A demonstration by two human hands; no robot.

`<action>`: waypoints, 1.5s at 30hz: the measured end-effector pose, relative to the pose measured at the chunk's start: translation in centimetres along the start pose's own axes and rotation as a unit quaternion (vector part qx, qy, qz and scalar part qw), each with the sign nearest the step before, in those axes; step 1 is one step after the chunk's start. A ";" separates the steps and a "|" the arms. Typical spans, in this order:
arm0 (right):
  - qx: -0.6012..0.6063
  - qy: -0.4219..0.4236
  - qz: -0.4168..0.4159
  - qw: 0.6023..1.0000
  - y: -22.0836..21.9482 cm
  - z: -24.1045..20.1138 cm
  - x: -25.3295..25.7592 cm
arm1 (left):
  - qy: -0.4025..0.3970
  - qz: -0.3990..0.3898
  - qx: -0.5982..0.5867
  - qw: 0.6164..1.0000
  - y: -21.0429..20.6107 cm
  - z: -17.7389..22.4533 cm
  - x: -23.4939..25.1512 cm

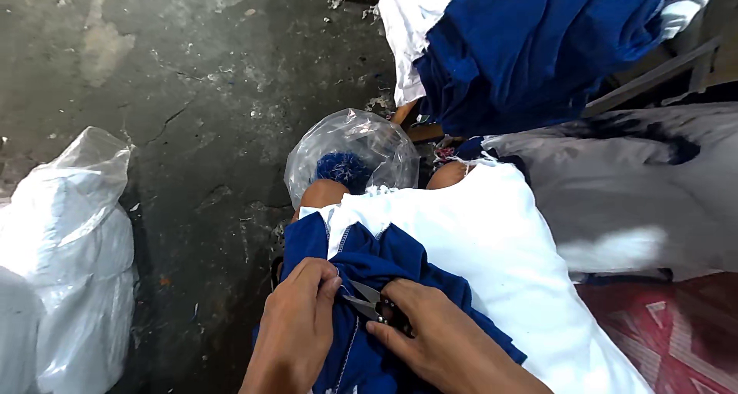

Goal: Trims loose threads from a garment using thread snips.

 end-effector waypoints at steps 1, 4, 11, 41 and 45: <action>-0.024 0.017 0.024 0.999 -0.1 0.0 0.1 | 0.005 0.000 0.007 1.000 0.0 0.1 0.1; -0.045 0.022 0.034 0.998 -0.2 -0.3 0.4 | -0.007 0.016 0.025 1.000 -0.1 0.3 0.1; -0.024 -0.008 0.012 1.000 -0.1 -0.6 0.8 | -0.012 -0.003 -0.005 1.000 -0.1 0.0 0.6; 0.437 0.154 0.033 0.886 1.4 3.0 0.4 | -0.178 0.015 -0.061 0.982 1.6 2.1 0.4; 0.518 0.116 0.034 0.847 0.9 3.3 0.7 | -0.200 0.035 0.021 0.979 -1.5 0.6 -0.5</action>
Point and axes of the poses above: each hand's wrist, its own x-axis towards the middle knuckle, its own y-axis out of the back of the hand, z = x × y, the point moved 7 cm from there along x, towards the middle knuckle, and after that the axes turned 10 degrees about y, right-handed, at the moved point
